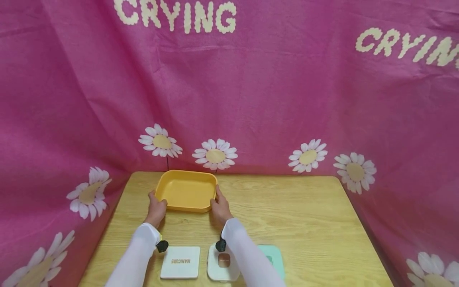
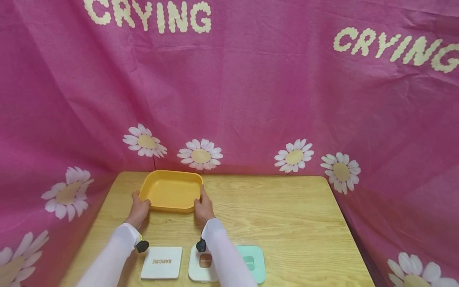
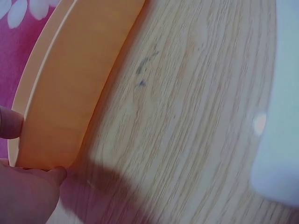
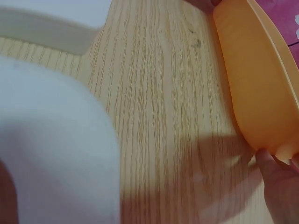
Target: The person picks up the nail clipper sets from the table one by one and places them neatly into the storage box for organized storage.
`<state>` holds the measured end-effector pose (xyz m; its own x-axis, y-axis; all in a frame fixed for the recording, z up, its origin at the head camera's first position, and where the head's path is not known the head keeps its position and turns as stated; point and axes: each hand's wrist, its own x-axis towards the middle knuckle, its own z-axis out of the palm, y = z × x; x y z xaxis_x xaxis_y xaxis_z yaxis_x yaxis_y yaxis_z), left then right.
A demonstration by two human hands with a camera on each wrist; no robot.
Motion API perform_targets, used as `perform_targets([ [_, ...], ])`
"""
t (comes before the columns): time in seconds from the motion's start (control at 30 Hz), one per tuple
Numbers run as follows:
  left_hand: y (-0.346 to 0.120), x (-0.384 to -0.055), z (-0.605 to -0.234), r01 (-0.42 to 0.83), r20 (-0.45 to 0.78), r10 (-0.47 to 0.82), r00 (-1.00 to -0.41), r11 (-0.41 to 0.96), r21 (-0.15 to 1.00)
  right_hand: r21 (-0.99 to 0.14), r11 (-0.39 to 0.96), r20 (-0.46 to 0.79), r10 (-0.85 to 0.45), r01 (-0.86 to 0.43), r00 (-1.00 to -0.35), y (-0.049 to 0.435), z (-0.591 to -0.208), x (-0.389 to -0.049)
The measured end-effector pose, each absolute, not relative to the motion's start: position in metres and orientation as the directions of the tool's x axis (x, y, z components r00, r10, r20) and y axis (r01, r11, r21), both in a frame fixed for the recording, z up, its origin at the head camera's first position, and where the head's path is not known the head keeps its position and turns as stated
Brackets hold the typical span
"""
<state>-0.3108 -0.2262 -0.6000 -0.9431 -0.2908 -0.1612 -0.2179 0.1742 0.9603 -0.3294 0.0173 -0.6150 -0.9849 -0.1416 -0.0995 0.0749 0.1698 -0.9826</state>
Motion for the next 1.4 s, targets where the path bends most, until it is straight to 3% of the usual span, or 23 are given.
perform_targets([
  [0.93, -0.187, -0.308, -0.602, -0.264, -0.192, -0.285, -0.939, 0.240, 0.934, -0.980, 0.182, -0.106, -0.164, 0.075, -0.981, 0.062, -0.615, -0.316],
  [1.2, -0.178, -0.305, -0.605, -0.277, -0.200, -0.279, -0.939, 0.270, 0.922, -0.992, 0.092, -0.097, -0.153, 0.084, -0.983, 0.069, -0.614, -0.314],
  [1.4, -0.174, -0.306, -0.605, -0.268, -0.193, -0.282, -0.940, 0.260, 0.928, -0.991, 0.096, -0.112, -0.149, 0.098, -0.983, 0.074, -0.612, -0.312],
])
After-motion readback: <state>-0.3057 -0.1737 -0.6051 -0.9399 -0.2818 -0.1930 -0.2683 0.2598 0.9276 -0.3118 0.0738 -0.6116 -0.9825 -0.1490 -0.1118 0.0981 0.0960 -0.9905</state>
